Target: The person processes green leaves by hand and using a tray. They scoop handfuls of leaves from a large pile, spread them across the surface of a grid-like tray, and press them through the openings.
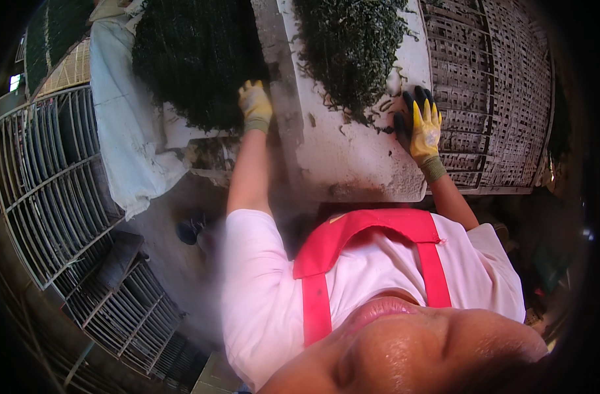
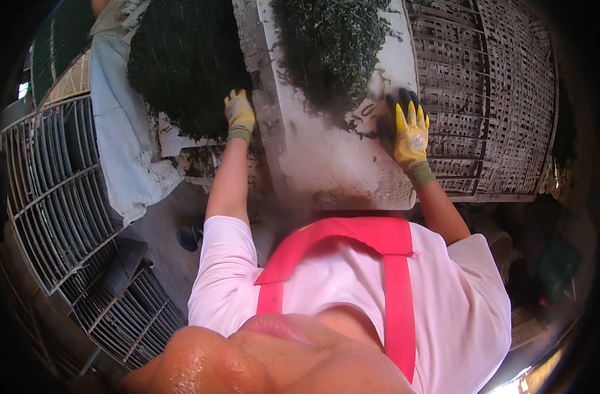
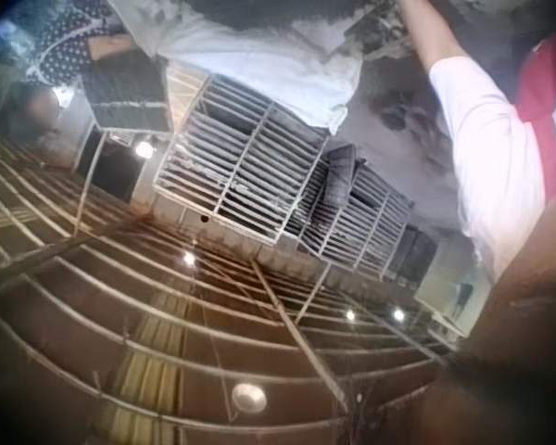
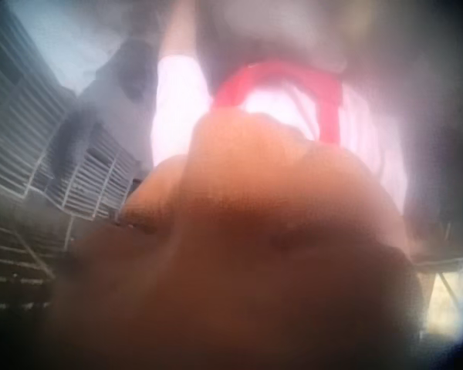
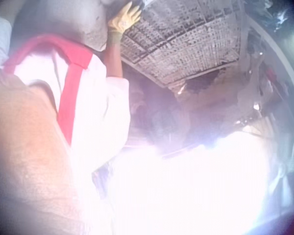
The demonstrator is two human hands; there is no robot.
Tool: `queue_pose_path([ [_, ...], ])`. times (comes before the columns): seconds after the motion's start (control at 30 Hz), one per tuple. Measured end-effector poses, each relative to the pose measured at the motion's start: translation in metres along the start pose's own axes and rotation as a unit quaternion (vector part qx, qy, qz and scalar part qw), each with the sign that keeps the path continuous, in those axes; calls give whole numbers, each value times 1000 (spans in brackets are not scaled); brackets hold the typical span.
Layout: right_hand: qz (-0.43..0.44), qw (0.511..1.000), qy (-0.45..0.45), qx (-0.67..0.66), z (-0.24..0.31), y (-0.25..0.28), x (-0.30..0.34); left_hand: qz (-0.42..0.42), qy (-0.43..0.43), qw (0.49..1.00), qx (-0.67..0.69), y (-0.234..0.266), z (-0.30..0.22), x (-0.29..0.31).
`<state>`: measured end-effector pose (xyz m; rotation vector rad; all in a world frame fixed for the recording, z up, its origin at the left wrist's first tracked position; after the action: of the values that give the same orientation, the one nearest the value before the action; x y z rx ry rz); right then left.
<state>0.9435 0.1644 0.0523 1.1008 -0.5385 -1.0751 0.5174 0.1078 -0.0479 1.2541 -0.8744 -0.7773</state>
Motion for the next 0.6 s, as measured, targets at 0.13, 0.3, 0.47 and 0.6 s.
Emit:
queue_pose_path([
  [0.13,-18,999,26,-23,4,9,-5,-117,32,990,71,19,46,37],
  [0.3,-29,995,41,-88,36,44,-16,-33,200,828,523,58,79,105],
  [0.47,34,949,283,-136,161,58,-43,78,90,716,688,104,39,127],
  [0.6,29,902,424,-71,180,30,-103,72,-109,792,596,181,-8,102],
])
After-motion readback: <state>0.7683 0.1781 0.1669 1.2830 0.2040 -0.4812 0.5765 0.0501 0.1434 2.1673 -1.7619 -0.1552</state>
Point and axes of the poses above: each hand's wrist, its own x-axis away from the middle knuckle, its own y-axis out of the back of the hand, z = x × y, the point moved 3 cm from there along -x, towards the middle knuckle, and after that the axes turned 8 degrees about -x, right-handed, at the moved point
